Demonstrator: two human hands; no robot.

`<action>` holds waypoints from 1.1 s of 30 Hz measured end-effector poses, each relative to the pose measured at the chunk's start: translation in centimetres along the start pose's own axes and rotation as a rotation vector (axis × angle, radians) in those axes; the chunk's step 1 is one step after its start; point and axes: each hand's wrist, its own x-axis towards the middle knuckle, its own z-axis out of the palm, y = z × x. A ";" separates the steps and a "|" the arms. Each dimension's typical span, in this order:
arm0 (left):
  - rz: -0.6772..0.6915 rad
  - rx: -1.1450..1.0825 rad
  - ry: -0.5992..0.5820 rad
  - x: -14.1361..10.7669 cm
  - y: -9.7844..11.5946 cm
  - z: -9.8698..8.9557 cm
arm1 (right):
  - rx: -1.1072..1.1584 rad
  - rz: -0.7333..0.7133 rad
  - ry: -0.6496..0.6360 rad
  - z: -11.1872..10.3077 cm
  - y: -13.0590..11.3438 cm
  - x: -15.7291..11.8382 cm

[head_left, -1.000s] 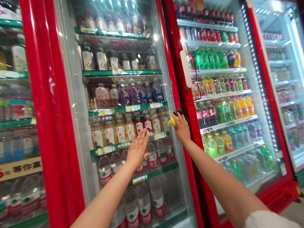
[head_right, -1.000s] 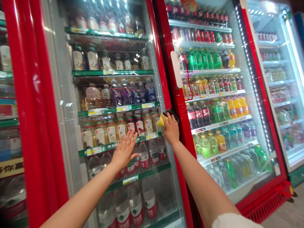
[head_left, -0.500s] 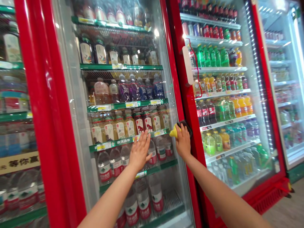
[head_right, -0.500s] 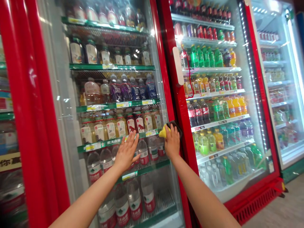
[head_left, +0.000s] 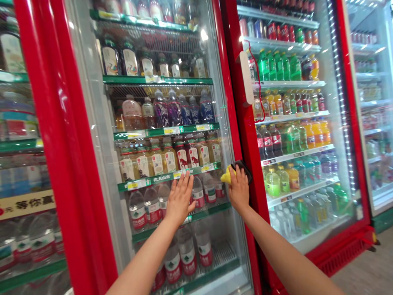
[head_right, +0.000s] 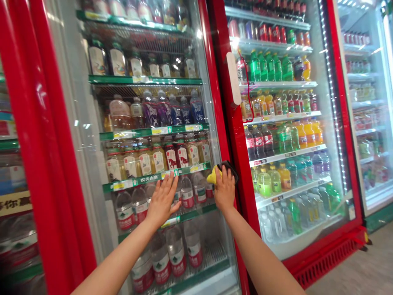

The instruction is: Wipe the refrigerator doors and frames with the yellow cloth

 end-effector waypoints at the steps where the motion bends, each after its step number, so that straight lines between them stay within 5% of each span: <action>1: -0.002 -0.001 -0.001 -0.2 0.0 0.0 | -0.016 -0.013 -0.015 0.4 -0.4 -1.6; 4: -0.001 -0.007 0.002 -0.5 0.0 0.0 | -0.029 -0.220 -0.120 0.5 -2.9 -3.3; 7: -0.008 0.000 0.004 -0.5 0.1 -0.3 | 0.000 -0.372 -0.180 -0.7 -5.3 0.0; 11: -0.049 0.016 -0.020 -0.9 0.1 -0.7 | 0.019 -0.154 -0.124 -1.6 -4.8 3.2; 16: -0.079 0.036 -0.041 -3.1 -1.3 -1.2 | -0.025 0.005 -0.132 -0.5 -3.5 -1.9; 19: -0.099 0.043 -0.040 -4.5 -2.6 -1.5 | -0.008 -0.079 -0.157 -0.2 -5.9 -1.8; 23: -0.151 0.047 -0.028 -5.8 -3.6 -1.7 | 0.053 -0.062 -0.112 -0.5 -11.8 2.3; 26: -0.165 0.040 -0.037 -6.5 -3.7 -1.8 | 0.075 -0.176 -0.147 -0.5 -14.0 1.6; 30: -0.179 0.021 -0.073 -7.6 -4.0 -2.1 | 0.122 -0.572 -0.281 -0.6 -10.5 -3.5; 33: -0.231 0.021 -0.079 -8.5 -4.5 -2.4 | 0.134 -0.560 -0.258 -0.8 -7.6 -4.3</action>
